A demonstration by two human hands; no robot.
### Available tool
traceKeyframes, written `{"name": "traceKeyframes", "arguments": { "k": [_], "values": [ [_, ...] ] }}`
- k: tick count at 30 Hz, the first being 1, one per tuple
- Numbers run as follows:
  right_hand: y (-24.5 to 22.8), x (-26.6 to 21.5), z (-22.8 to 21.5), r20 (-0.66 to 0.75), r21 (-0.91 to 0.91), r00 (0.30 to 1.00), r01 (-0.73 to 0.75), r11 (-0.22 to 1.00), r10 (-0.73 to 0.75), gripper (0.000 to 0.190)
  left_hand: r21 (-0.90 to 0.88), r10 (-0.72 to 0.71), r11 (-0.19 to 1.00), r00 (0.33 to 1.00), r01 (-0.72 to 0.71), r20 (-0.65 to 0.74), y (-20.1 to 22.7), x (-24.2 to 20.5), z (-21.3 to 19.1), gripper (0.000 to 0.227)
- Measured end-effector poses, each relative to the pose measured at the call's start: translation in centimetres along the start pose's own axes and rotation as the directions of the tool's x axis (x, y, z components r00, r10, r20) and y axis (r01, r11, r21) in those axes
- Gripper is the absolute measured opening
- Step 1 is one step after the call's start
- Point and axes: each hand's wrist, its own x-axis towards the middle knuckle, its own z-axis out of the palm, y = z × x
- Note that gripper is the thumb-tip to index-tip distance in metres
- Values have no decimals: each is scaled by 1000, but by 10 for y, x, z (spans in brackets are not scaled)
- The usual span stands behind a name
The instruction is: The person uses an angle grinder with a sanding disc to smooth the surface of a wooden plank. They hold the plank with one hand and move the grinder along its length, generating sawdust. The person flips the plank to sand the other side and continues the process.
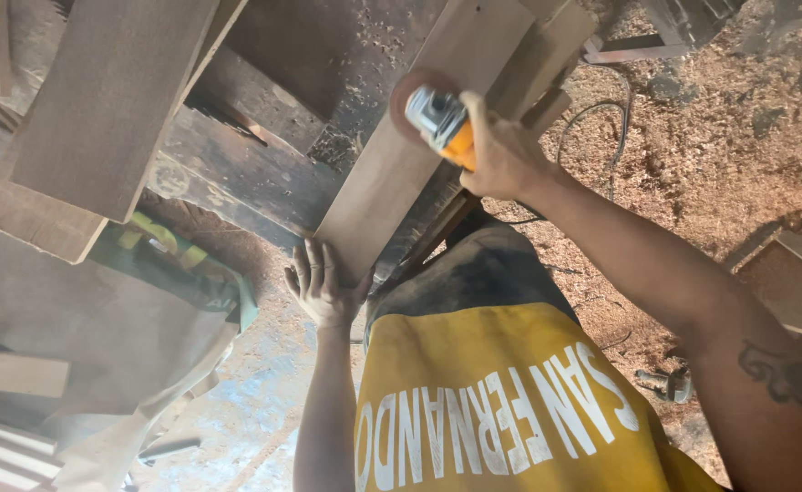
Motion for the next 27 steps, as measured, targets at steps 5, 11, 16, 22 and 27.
{"name": "traceKeyframes", "arguments": {
  "k": [5,11,16,22,27],
  "values": [
    [20,19,-27,-45,-31,976,-214,976,213,100,15,-12,1000,999,11,31,0,-1,0,85],
    [100,70,-48,-409,-84,912,-71,994,31,104,1,-23,1000,999,23,26,0,0,-1,84],
    [82,57,-32,-427,87,903,0,996,37,122,-35,-58,997,996,61,74,5,9,-13,85],
    [-16,-8,17,-147,32,986,-76,997,79,100,-294,-73,953,997,73,11,-11,9,-17,74],
    [-77,-34,60,-71,-49,985,156,987,-159,96,-654,-521,581,839,484,157,-62,-12,-3,64]
  ]
}}
